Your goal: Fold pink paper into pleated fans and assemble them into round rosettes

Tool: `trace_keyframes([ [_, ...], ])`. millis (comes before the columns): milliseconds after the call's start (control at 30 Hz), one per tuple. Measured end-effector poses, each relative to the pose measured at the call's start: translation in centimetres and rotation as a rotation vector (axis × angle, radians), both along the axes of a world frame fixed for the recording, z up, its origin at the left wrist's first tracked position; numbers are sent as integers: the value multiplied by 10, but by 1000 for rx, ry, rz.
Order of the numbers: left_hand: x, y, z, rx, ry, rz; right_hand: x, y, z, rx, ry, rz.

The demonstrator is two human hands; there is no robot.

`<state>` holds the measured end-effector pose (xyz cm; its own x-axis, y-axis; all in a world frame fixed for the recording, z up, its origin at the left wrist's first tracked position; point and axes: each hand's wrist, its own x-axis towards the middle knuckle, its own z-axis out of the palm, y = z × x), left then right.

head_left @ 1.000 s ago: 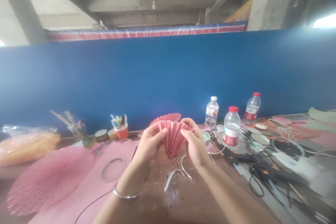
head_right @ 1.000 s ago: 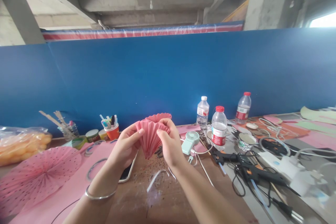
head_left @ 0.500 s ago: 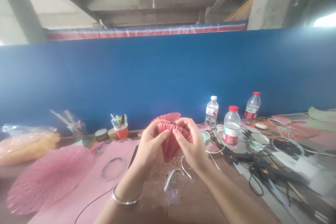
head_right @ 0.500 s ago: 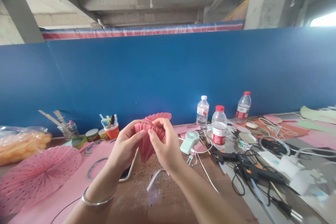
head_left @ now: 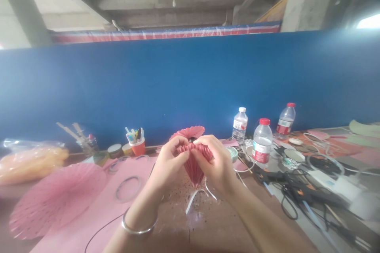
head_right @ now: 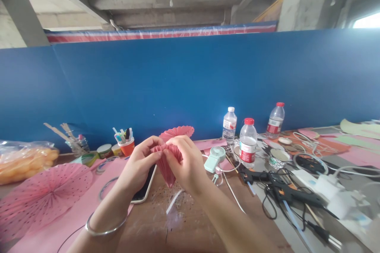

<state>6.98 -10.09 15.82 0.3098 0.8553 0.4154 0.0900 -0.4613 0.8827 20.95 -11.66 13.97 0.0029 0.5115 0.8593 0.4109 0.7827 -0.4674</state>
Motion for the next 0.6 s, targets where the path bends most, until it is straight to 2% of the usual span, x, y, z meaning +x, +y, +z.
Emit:
trace_keyframes([
  [267,-4,2,0,-33,76,-57,2,4,-7,92,-76,-49],
  [600,-2,0,4,86,117,54,-1,-8,3,35,-100,-141],
])
